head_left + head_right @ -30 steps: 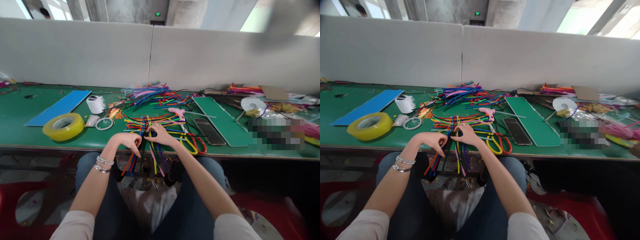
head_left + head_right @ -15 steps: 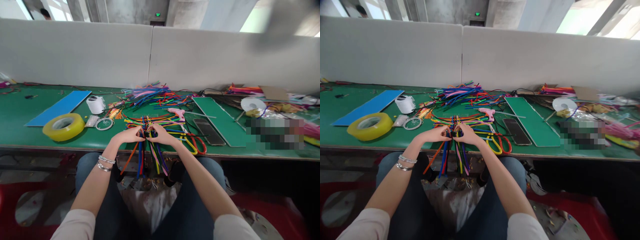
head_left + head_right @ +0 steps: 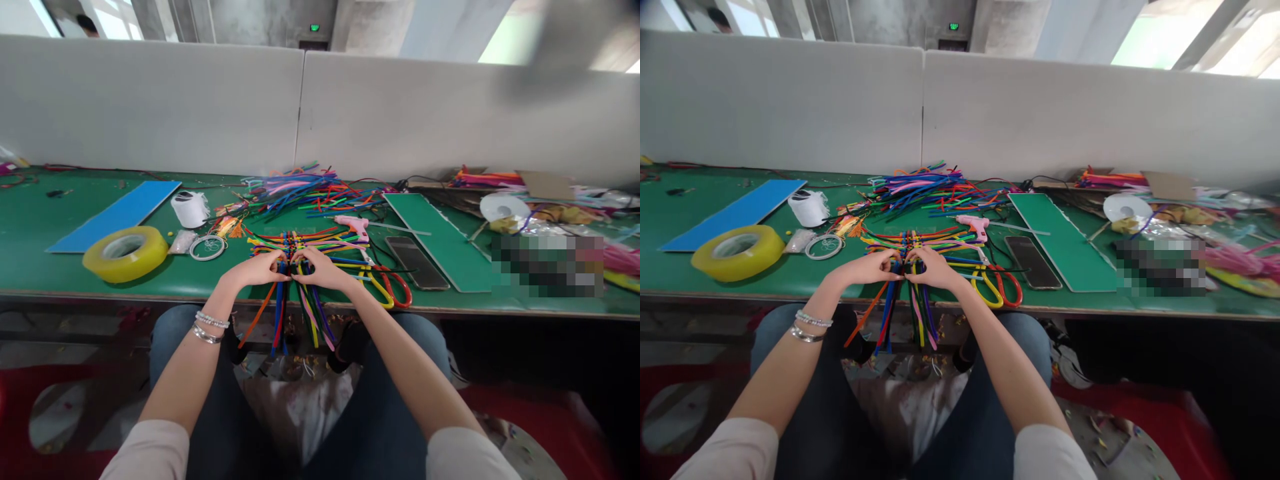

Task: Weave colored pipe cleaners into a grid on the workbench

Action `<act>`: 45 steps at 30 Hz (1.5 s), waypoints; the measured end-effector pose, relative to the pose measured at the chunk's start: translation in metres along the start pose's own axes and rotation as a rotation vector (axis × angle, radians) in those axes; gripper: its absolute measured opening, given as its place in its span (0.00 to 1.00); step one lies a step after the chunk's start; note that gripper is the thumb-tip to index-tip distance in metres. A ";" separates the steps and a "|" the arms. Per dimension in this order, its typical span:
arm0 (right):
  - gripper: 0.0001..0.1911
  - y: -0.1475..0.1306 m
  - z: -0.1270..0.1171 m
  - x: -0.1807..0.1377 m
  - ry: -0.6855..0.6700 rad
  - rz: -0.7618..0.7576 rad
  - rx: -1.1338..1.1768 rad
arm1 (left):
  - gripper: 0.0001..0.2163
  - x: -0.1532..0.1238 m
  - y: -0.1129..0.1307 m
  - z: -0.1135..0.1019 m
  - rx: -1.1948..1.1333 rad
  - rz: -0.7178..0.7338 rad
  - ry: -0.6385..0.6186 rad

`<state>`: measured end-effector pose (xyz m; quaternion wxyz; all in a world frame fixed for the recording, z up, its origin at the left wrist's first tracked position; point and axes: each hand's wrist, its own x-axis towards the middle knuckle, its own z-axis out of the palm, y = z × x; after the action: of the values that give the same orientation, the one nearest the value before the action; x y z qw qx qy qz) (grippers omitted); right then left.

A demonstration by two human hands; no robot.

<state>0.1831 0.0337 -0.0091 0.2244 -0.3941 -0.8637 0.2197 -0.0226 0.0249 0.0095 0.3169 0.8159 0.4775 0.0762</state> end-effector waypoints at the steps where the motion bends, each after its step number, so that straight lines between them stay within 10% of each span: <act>1: 0.15 0.000 0.000 0.000 0.000 0.000 -0.001 | 0.16 0.000 0.000 0.000 0.004 0.012 -0.005; 45: 0.12 0.000 0.002 0.001 0.014 0.001 -0.020 | 0.14 -0.005 0.006 0.000 0.037 -0.006 0.004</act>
<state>0.1811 0.0342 -0.0102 0.2264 -0.3985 -0.8640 0.2084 -0.0207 0.0190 0.0141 0.3011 0.8200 0.4819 0.0681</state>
